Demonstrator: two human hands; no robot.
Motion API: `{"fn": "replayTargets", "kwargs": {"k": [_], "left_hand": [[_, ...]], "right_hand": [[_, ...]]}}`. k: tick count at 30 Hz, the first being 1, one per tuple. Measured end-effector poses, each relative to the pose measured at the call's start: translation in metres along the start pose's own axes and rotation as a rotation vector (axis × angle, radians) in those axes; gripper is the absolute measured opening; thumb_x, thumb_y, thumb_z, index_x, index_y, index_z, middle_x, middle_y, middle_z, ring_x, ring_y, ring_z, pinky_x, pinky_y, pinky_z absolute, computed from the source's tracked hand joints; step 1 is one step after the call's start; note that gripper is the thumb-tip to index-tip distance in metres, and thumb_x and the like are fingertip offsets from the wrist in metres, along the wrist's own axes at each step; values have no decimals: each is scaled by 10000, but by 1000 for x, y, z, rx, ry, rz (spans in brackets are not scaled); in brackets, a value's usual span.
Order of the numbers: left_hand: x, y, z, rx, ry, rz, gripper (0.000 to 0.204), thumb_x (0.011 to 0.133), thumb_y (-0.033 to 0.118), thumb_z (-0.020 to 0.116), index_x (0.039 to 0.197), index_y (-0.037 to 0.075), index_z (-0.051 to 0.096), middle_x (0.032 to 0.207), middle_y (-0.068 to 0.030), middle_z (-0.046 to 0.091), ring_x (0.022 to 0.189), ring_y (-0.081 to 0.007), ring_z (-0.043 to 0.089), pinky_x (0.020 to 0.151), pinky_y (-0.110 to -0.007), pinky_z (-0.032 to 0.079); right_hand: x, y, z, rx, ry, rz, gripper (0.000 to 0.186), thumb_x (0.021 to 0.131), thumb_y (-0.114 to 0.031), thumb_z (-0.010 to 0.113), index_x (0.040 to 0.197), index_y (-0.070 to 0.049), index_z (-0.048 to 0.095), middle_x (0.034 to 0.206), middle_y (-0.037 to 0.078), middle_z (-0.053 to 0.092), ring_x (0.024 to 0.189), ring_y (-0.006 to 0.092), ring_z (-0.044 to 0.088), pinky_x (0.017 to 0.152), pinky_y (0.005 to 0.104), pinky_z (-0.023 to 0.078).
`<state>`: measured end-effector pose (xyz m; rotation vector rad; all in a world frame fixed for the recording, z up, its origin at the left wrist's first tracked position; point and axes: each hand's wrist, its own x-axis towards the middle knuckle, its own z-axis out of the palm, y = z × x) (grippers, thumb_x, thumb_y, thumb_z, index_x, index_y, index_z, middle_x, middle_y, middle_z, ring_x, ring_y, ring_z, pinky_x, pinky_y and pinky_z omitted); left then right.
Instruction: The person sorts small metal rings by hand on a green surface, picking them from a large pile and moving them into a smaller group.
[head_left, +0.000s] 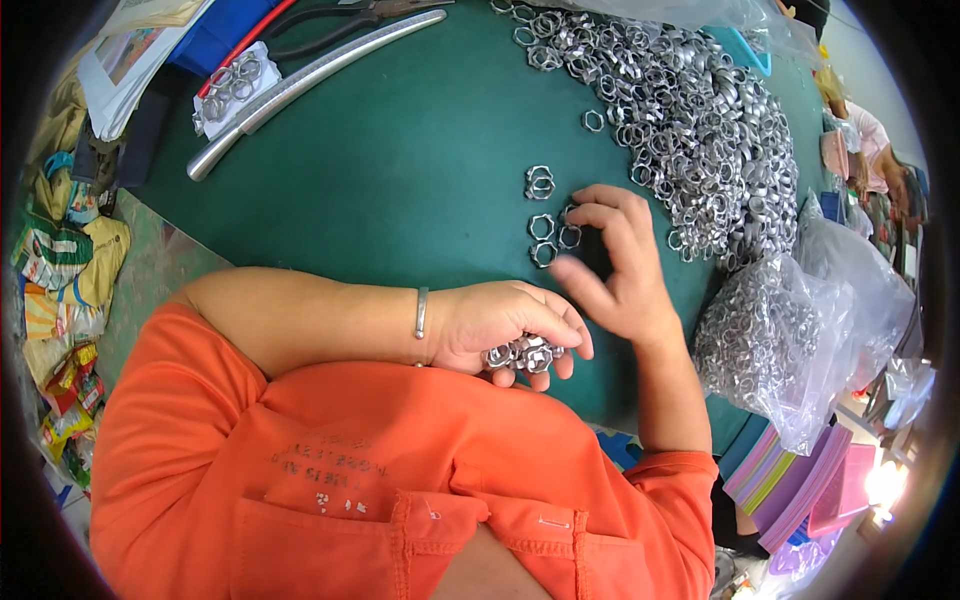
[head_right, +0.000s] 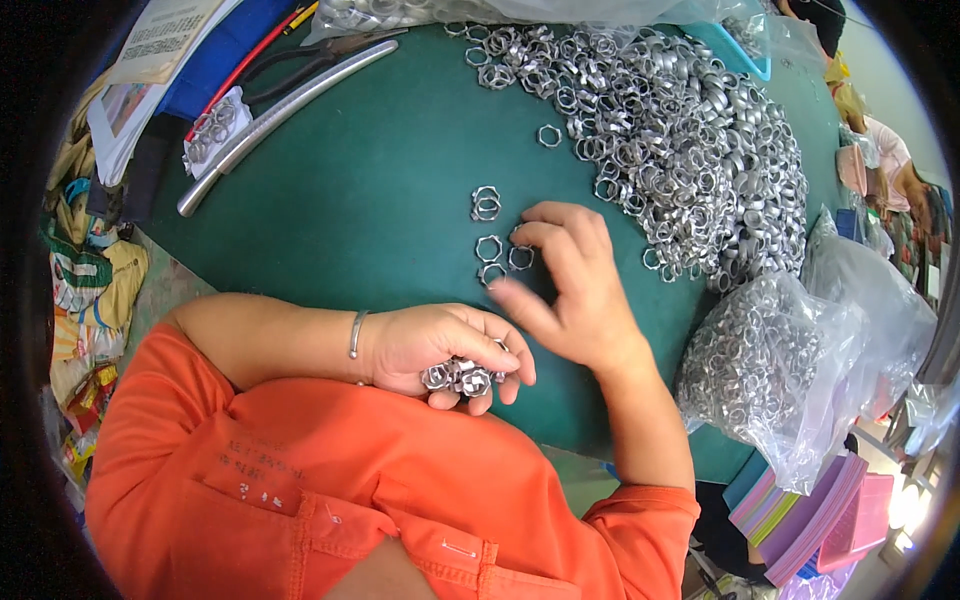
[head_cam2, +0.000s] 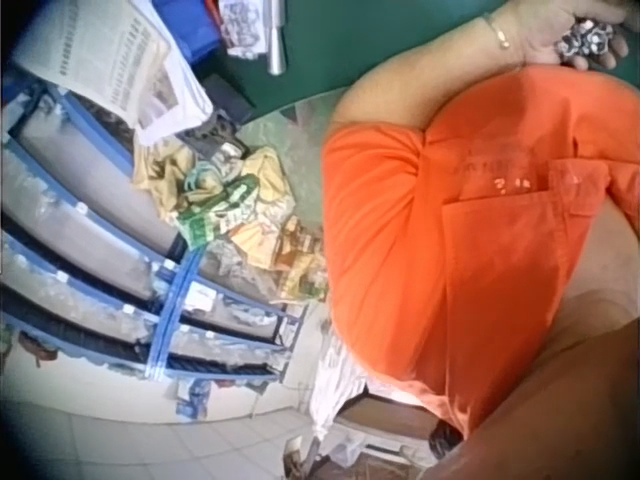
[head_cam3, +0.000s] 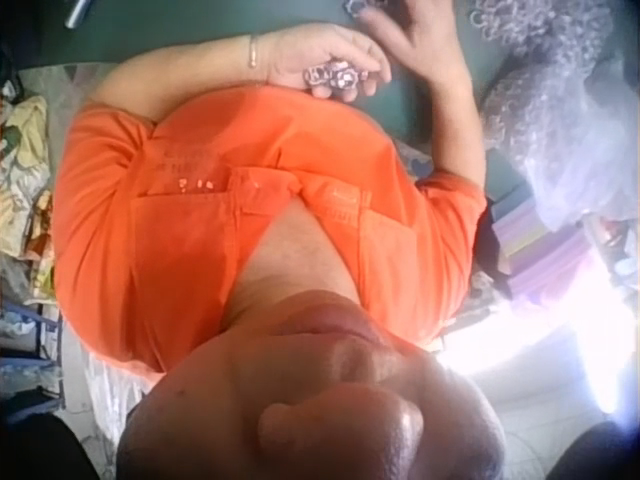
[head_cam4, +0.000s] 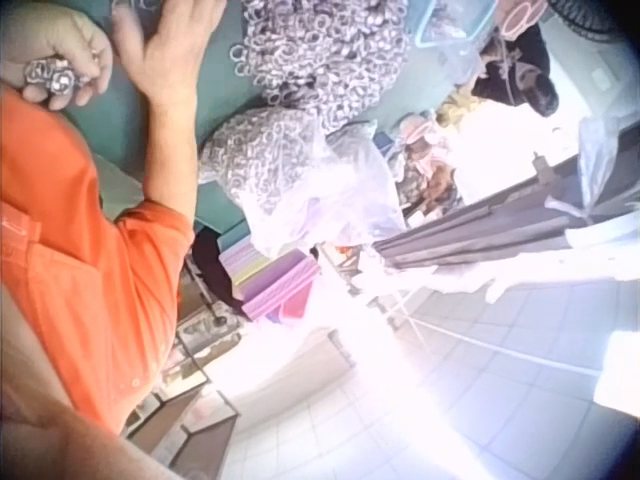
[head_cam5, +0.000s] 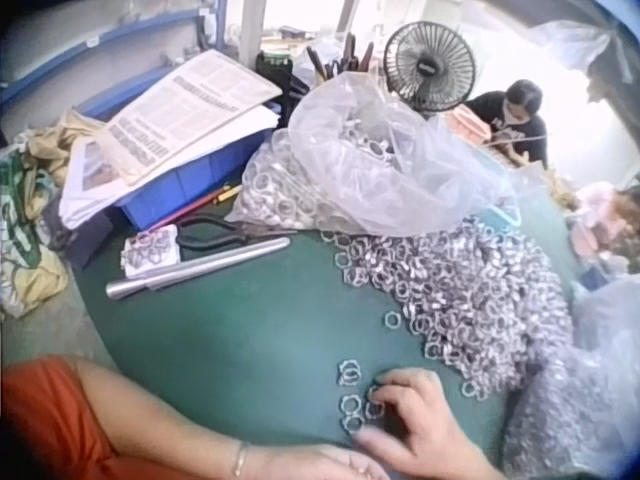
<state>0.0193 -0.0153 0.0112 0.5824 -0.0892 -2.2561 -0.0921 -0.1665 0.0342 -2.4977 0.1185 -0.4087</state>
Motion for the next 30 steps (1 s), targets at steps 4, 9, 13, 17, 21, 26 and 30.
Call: {"fn": "replayTargets", "kwargs": {"k": [4,9,13,17,21,26,30], "left_hand": [[-1,0,1,-6,-5,1,183,942,151,517,1042,8,573,878,-108,623,637,-153,646,391,-209,457],[1,-1,0,7,9,10,182,941,151,517,1040,7,571,876,-110,622,635,-155,645,391,-209,457],[1,0,0,-7,-2,18,186,940,154,519,1039,6,570,877,-110,622,630,-154,642,387,-212,457],[1,0,1,0,6,20,188,941,158,517,1037,7,573,881,-111,621,623,-152,638,383,-211,456],[2,-1,-1,7,2,20,188,943,162,515,1030,7,574,886,-110,621,626,-148,638,380,-209,453],[2,-1,-3,-28,-5,26,186,946,167,513,1034,15,575,893,-112,621,657,-157,641,384,-215,457],[1,0,-2,-52,-5,51,205,956,192,495,1025,18,579,906,-120,618,664,-175,637,382,-219,457]], "right_hand": [[-12,12,24,-86,100,28,279,682,-37,717,888,-55,529,990,120,536,866,301,498,768,385,411],[9,4,23,-28,115,38,274,694,-21,711,900,-56,533,983,116,527,843,287,491,764,368,402],[13,14,29,-133,65,-89,324,698,-21,725,954,-59,530,966,117,532,812,299,498,723,377,415],[7,19,34,-163,179,-89,314,687,40,694,914,-47,496,900,123,533,739,311,500,662,396,418],[19,18,31,-258,233,12,381,748,-90,683,1080,-11,513,1116,210,511,953,376,500,838,451,413],[39,14,39,-353,175,100,536,740,-332,750,1158,-46,574,1242,244,449,1115,418,424,976,499,348],[29,17,32,-148,87,-20,306,717,-136,752,993,-70,638,1028,121,532,967,327,469,836,422,422]]}}
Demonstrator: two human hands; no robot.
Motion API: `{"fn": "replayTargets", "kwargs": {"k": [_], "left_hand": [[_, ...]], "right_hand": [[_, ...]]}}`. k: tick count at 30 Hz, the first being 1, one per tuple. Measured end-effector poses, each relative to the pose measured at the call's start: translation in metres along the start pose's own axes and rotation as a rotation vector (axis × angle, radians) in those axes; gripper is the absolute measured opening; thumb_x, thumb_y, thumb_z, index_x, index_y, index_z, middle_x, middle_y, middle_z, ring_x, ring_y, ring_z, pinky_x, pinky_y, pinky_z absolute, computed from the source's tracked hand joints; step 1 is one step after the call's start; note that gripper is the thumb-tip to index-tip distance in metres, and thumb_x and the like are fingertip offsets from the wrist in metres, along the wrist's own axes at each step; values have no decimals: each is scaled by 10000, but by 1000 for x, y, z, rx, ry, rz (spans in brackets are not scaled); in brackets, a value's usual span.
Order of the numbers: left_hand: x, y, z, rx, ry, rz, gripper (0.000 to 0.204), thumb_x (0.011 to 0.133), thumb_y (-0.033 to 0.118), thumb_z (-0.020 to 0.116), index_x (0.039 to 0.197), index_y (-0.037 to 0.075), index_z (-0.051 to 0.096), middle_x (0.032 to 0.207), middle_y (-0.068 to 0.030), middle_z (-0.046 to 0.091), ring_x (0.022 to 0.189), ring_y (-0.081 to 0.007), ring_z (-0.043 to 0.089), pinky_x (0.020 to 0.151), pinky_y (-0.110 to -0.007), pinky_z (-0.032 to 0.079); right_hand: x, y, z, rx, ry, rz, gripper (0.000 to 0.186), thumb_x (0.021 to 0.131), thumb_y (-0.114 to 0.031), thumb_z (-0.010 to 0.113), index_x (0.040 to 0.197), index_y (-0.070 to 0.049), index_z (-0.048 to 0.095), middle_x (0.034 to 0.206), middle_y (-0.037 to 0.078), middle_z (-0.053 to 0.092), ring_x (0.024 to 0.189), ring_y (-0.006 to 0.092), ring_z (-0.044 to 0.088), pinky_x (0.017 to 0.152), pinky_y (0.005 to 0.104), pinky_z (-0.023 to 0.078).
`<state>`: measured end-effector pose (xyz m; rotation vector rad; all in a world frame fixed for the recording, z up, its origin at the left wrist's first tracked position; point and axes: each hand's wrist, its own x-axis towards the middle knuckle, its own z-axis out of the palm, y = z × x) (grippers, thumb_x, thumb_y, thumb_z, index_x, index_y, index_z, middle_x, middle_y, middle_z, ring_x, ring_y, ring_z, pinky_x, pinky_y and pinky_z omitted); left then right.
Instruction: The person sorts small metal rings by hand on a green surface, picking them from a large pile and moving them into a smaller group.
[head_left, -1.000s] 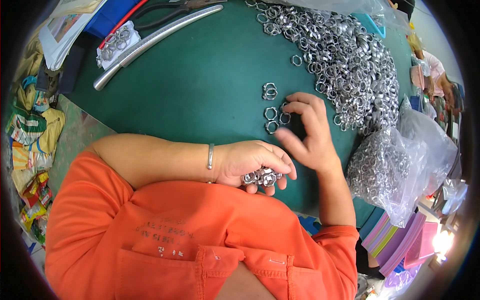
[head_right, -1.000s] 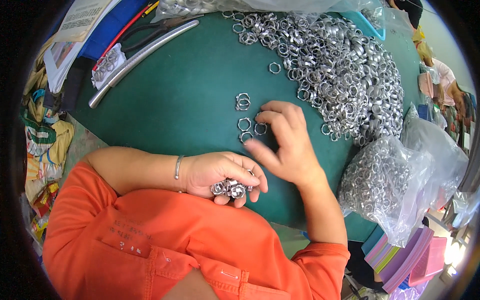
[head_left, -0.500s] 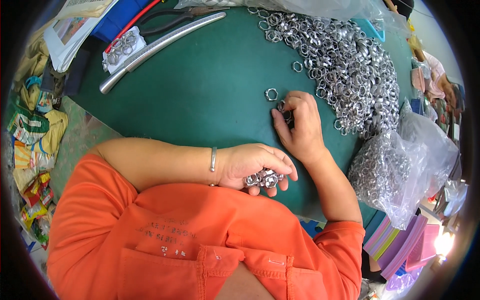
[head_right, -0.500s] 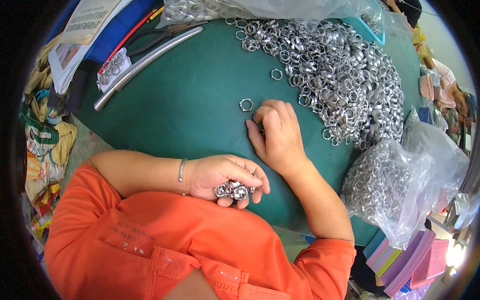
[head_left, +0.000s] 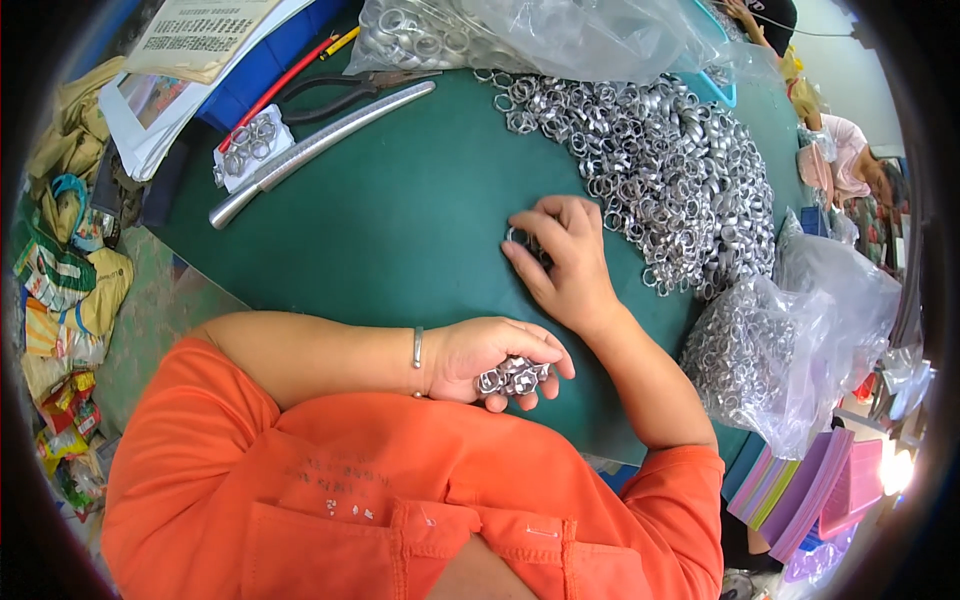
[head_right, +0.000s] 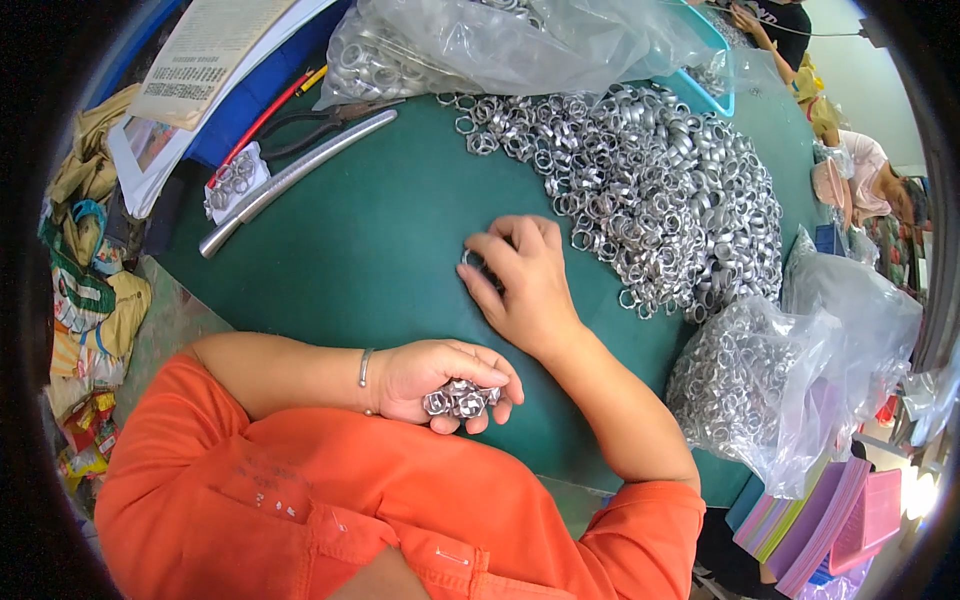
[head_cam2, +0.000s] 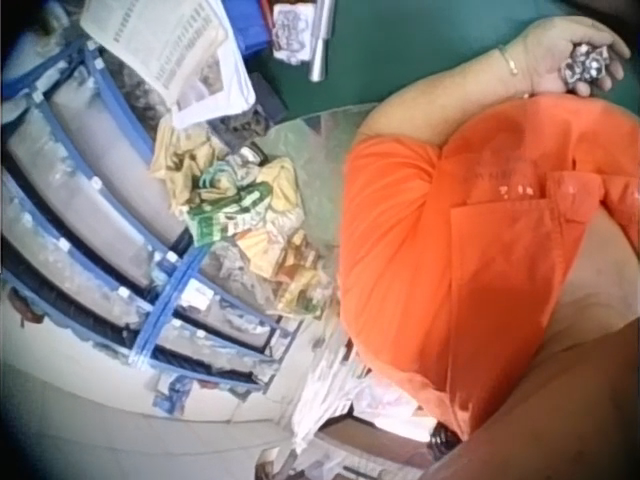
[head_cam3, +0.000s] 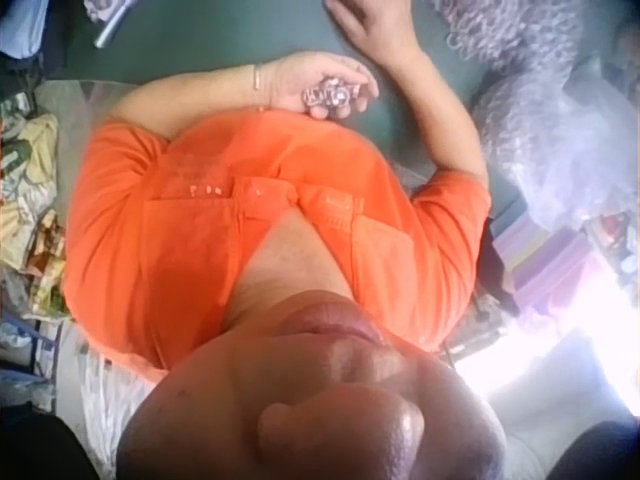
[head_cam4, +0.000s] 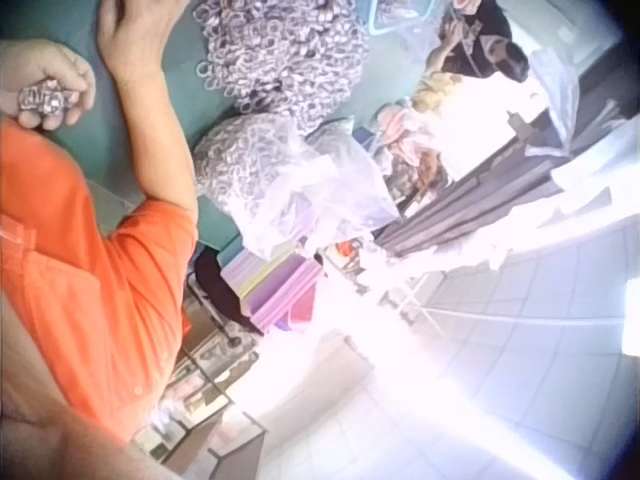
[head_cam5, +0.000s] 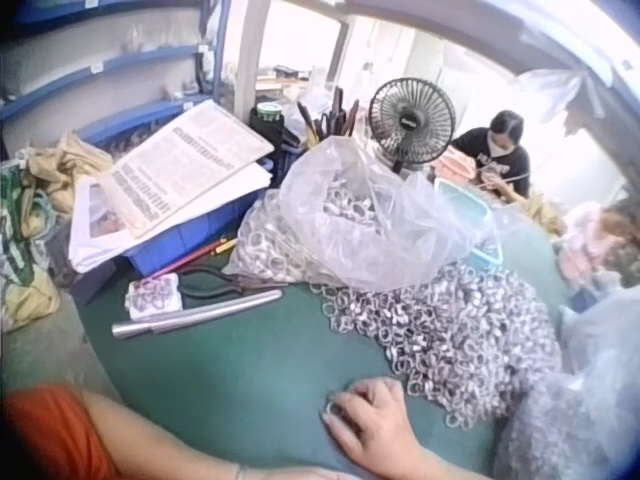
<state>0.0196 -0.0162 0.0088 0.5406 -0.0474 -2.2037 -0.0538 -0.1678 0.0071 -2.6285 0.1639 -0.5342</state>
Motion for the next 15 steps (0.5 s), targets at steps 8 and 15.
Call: {"fn": "replayTargets", "kwargs": {"k": [8,15], "left_hand": [[3,2,-7,-105,-32,66,313,971,321,442,1034,49,585,903,-97,616,668,-164,619,407,-237,451],[2,10,-11,-226,16,337,272,973,302,433,1041,85,581,890,-58,599,711,-141,584,433,-225,404]], "right_hand": [[-25,12,-25,-68,-89,-198,300,699,-164,762,922,-53,594,922,99,560,855,303,541,725,384,461],[-32,11,-19,-100,90,-197,278,657,-116,748,867,-49,579,783,72,534,648,265,506,598,359,429]]}}
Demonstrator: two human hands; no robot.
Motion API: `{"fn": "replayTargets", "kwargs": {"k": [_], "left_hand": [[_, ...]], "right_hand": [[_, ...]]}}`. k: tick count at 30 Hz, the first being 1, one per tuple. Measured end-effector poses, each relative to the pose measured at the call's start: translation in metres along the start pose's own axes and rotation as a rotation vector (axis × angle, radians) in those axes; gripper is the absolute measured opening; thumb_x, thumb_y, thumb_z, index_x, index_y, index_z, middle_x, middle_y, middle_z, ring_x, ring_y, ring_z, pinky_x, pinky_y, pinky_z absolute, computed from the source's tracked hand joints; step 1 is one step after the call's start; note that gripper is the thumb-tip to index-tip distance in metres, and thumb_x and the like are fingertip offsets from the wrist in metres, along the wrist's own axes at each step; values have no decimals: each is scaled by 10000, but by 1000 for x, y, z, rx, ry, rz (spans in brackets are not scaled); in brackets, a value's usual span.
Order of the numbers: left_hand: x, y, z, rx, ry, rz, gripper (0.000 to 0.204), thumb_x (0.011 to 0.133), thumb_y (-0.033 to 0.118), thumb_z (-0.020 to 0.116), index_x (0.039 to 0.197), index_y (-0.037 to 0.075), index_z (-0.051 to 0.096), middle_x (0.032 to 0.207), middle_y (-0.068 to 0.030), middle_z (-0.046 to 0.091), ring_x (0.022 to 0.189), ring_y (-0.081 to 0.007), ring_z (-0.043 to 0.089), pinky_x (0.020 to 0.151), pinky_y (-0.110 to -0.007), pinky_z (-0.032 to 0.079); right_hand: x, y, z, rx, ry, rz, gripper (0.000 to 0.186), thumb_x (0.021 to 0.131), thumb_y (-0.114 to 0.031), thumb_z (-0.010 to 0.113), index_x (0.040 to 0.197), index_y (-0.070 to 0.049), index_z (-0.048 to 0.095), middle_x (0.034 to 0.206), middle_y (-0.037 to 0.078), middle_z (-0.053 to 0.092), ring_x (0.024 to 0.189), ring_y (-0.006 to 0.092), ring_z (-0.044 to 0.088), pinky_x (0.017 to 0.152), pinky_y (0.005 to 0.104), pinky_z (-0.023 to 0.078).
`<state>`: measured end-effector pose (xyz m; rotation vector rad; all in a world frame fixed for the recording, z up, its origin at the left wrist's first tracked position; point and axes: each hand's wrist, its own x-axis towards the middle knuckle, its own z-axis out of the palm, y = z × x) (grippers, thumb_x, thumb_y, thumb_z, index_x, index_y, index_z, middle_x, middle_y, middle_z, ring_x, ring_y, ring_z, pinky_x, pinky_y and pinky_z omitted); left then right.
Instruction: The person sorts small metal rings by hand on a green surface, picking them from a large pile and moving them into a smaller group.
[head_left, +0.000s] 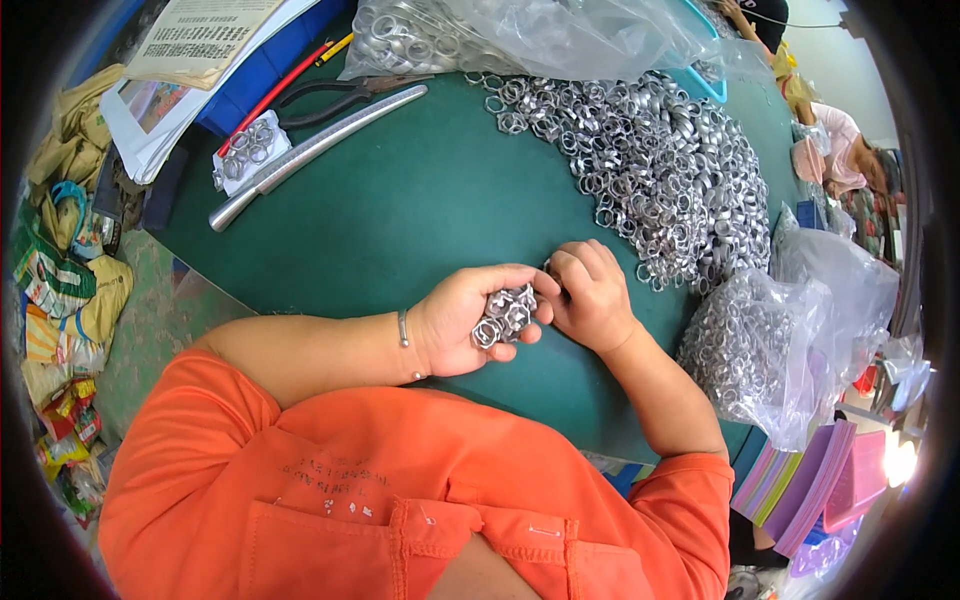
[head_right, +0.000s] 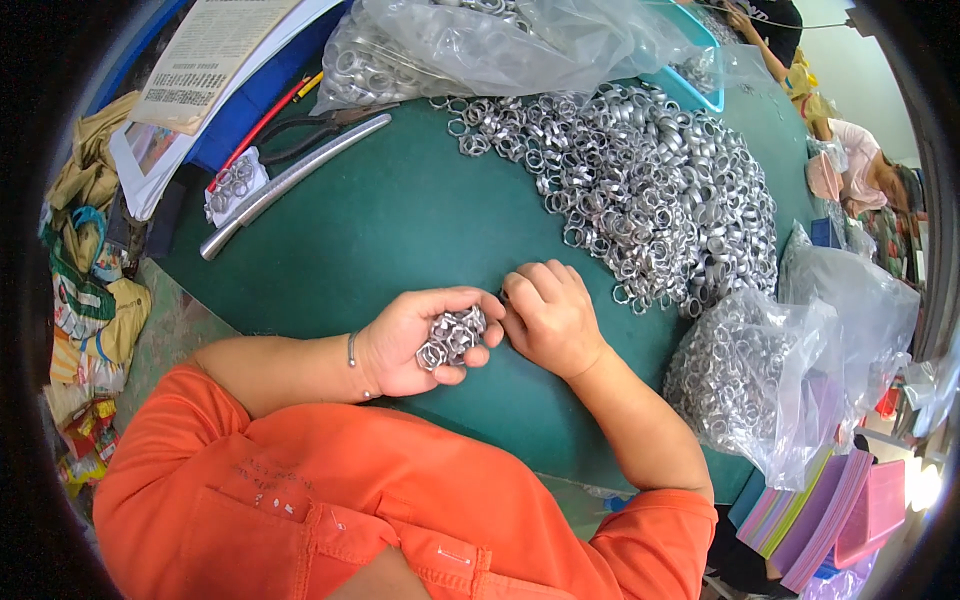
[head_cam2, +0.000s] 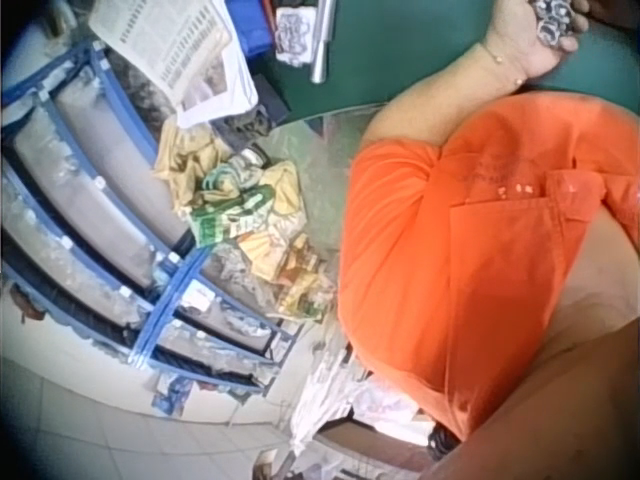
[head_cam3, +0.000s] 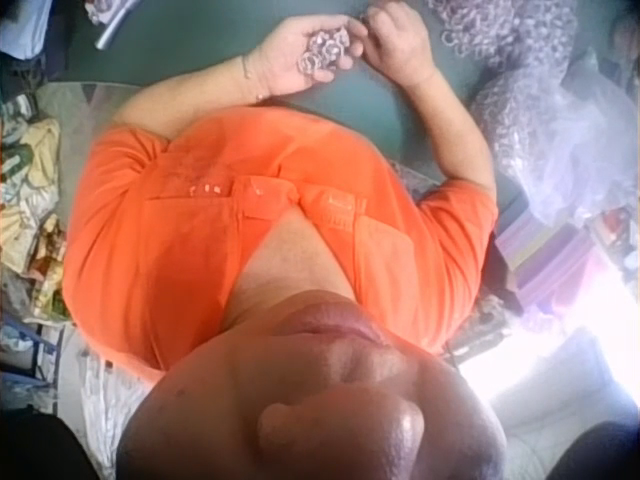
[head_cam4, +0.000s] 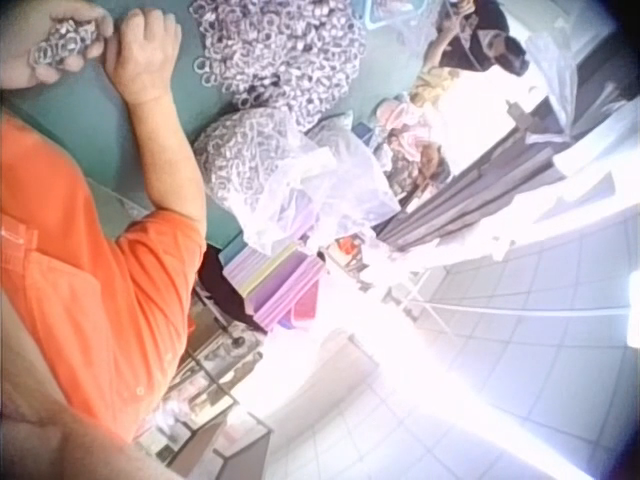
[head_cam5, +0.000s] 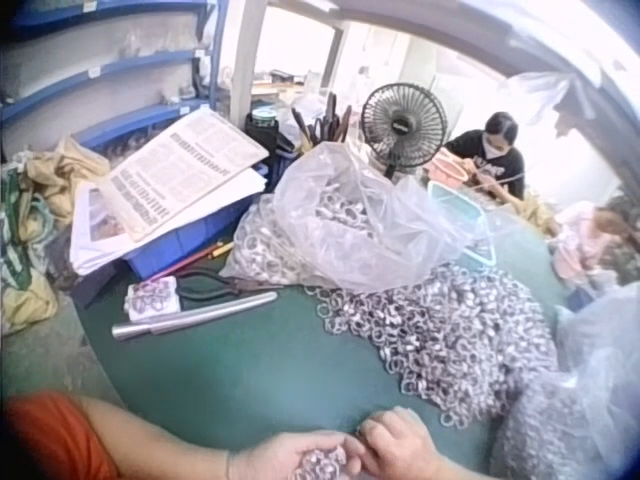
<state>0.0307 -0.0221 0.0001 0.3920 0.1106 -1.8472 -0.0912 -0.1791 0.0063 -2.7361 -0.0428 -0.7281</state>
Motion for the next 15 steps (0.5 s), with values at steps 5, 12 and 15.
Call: {"fn": "replayTargets", "kwargs": {"k": [5,12,15], "left_hand": [[2,-1,-8,-95,-157,-10,319,976,315,427,1105,63,575,964,-83,622,800,-191,626,518,-270,495],[3,2,3,-151,-23,7,486,975,447,387,1207,44,532,1103,-135,623,1021,-285,623,952,-492,468],[1,1,-7,-201,-127,3,411,972,429,408,1144,92,567,1061,-112,645,981,-275,639,844,-452,534]], "right_hand": [[-5,1,-8,138,45,287,159,703,-2,638,847,-41,584,707,83,567,563,225,534,546,291,447],[36,-47,-27,575,181,402,117,749,29,576,861,-7,582,799,78,587,685,144,541,601,266,447],[39,-45,-37,436,62,159,180,730,18,600,908,-7,612,841,123,599,730,245,569,636,332,477]]}}
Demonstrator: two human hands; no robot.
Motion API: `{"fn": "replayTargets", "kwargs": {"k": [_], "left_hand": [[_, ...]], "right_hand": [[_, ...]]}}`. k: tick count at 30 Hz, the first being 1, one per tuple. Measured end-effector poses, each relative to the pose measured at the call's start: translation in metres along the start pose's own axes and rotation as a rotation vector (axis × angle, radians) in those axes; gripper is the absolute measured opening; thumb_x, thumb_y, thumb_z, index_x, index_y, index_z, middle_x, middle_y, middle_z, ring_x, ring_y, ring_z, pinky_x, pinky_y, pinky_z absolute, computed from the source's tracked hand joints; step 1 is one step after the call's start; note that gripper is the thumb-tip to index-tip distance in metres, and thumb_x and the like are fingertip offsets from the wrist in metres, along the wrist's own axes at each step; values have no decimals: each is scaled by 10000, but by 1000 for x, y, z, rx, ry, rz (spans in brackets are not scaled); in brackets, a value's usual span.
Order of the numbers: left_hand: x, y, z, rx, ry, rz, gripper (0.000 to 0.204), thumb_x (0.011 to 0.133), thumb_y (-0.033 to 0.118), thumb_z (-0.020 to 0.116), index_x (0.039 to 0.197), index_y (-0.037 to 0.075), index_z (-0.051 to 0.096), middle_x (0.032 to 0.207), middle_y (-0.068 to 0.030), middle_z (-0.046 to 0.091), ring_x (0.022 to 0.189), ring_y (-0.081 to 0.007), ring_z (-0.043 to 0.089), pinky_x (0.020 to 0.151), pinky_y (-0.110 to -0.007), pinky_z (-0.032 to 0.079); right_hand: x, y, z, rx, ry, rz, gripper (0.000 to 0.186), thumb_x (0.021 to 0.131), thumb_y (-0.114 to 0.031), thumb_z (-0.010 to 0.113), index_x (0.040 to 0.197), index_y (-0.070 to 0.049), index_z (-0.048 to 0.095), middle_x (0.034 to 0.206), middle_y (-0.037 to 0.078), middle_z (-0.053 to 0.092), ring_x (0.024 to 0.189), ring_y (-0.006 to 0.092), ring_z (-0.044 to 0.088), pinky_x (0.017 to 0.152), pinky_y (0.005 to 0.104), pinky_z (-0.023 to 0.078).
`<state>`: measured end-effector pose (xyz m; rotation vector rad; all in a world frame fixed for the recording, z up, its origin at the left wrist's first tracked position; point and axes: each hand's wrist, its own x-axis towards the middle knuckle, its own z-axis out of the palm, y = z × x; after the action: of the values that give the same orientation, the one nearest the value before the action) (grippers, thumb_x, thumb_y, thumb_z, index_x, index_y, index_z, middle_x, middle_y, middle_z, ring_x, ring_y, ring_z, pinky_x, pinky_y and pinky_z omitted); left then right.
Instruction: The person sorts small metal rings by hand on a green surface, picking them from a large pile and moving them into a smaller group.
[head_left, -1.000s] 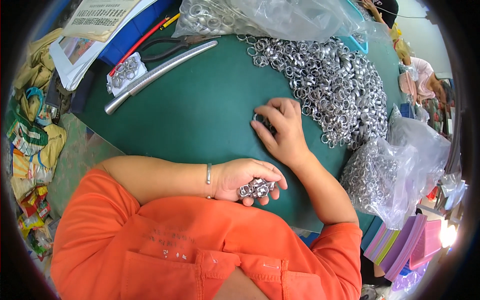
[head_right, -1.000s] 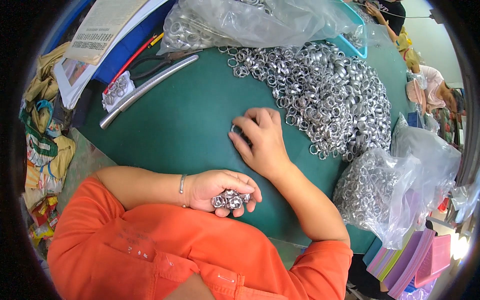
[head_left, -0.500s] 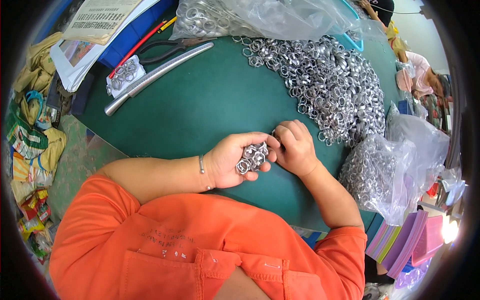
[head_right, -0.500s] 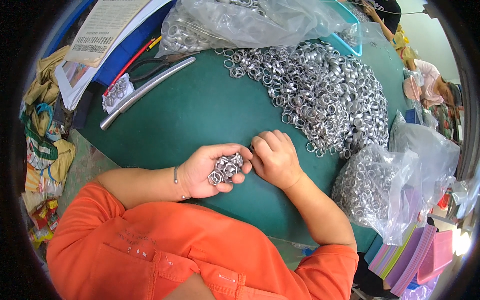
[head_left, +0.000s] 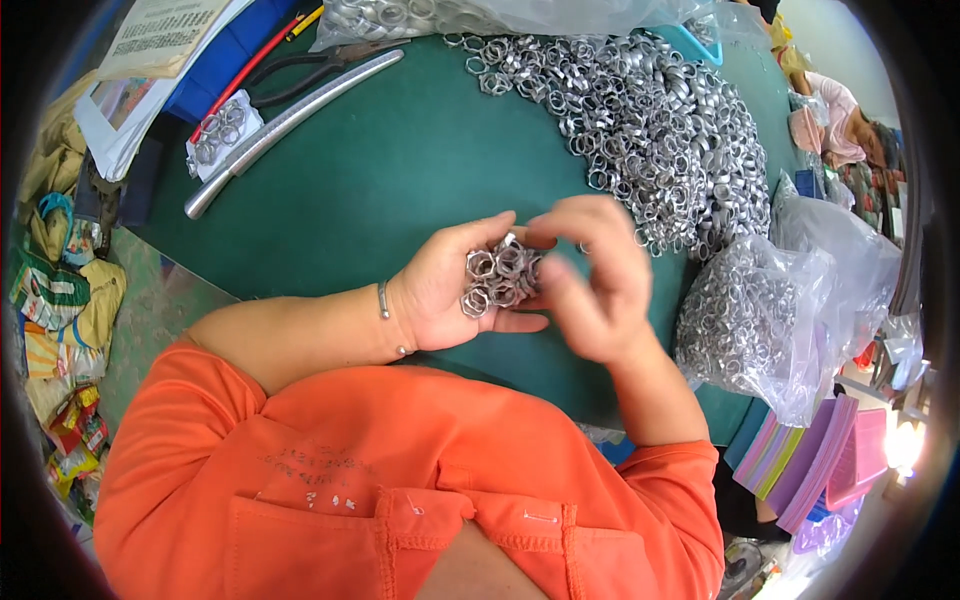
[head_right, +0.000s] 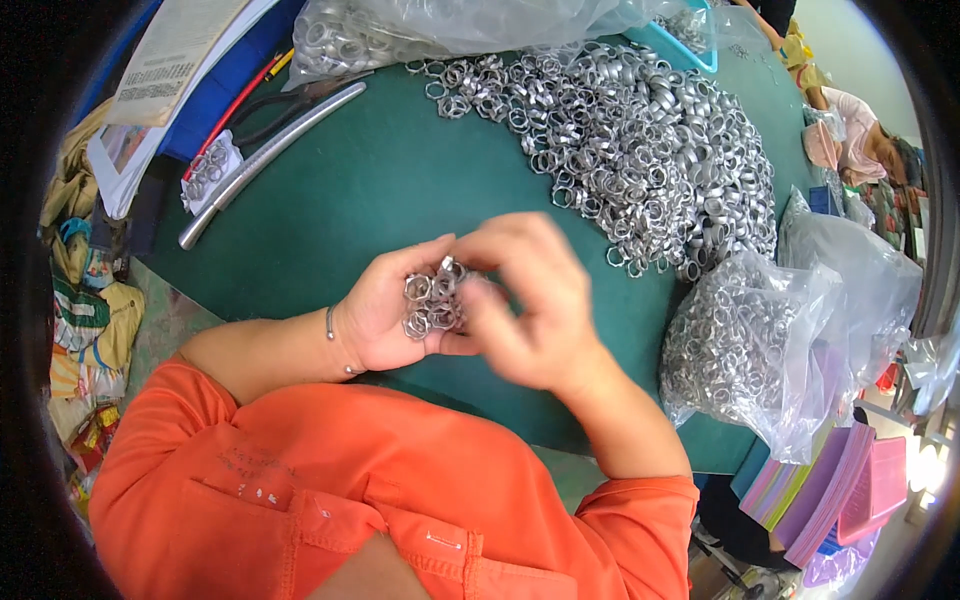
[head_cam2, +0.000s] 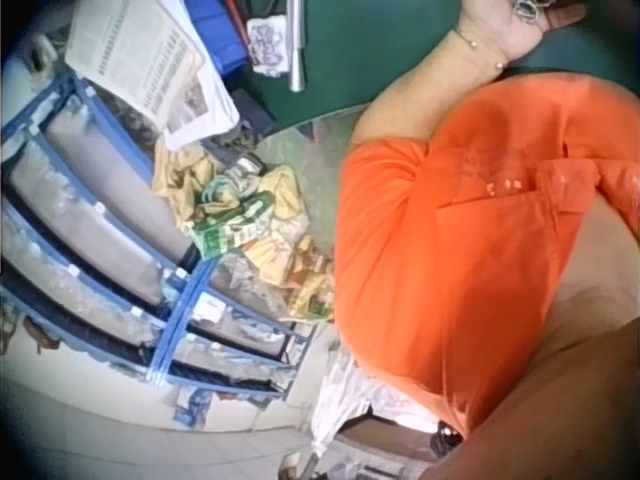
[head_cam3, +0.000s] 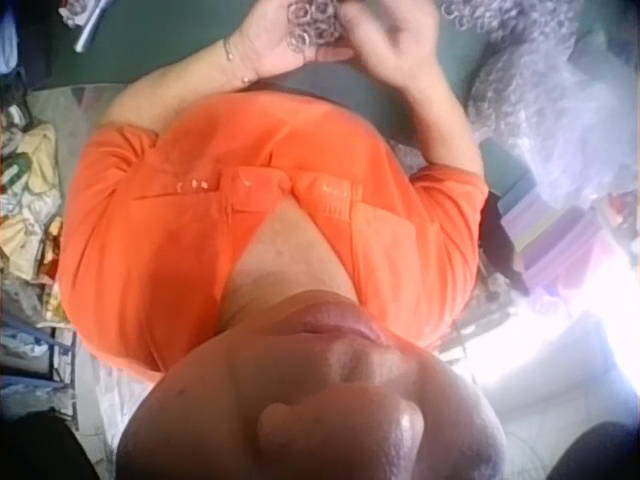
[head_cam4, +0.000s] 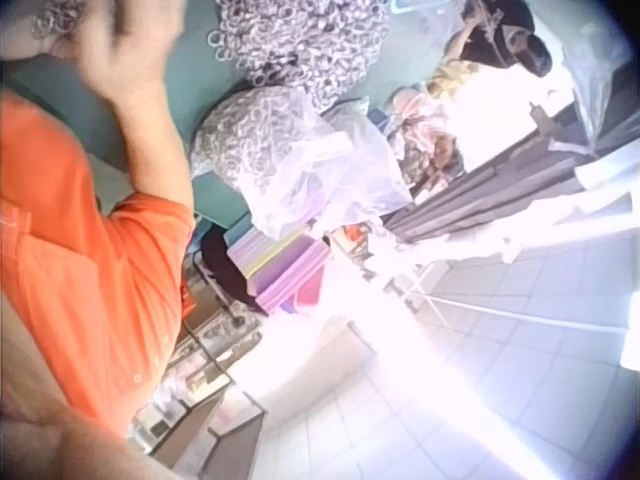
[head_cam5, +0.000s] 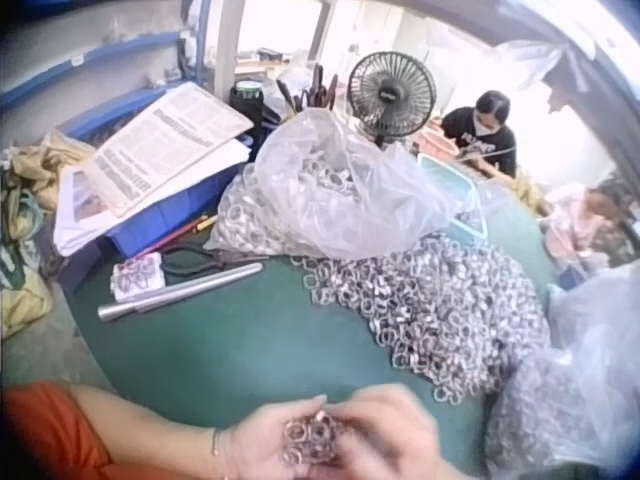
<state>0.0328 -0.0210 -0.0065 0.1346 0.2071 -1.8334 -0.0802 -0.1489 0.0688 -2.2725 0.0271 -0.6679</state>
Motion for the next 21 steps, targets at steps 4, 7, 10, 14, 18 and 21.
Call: {"fn": "replayTargets", "kwargs": {"k": [4,7,10,14,18,21], "left_hand": [[-3,1,16,179,260,-4,319,972,353,437,1087,96,586,1030,-98,659,914,-277,660,514,-309,488],[-2,1,23,216,325,-14,315,972,348,435,1090,97,586,1024,-96,660,913,-275,662,527,-311,502],[-4,-2,18,167,252,-16,418,969,438,409,1140,102,589,1044,-92,660,933,-269,662,575,-324,534],[-4,-3,22,187,294,-36,429,959,477,415,1132,129,597,1061,-69,661,965,-239,651,587,-318,511],[-1,0,21,238,264,-60,372,966,431,424,1099,125,586,1041,-54,657,935,-227,652,546,-292,472],[-2,-3,17,243,232,-70,367,971,414,417,1104,112,577,1034,-61,654,927,-230,653,516,-293,475]], "right_hand": [[-28,19,-27,-431,-175,567,173,810,-84,689,941,1,614,846,119,568,638,221,579,589,313,485],[-37,26,-27,-305,-148,613,189,767,-34,710,921,5,606,848,84,557,626,142,571,571,269,478],[-21,24,-32,189,-71,569,216,725,-18,746,901,-14,620,884,56,571,729,105,575,603,246,469],[43,27,-25,-199,-295,65,276,775,-119,731,992,15,625,986,175,594,921,355,576,815,408,471],[96,94,16,-713,8,0,414,790,-294,720,1028,28,615,1043,226,590,964,408,558,843,477,446],[115,123,53,-734,189,-113,538,752,-412,717,1057,15,600,1029,230,567,879,425,535,795,479,431]]}}
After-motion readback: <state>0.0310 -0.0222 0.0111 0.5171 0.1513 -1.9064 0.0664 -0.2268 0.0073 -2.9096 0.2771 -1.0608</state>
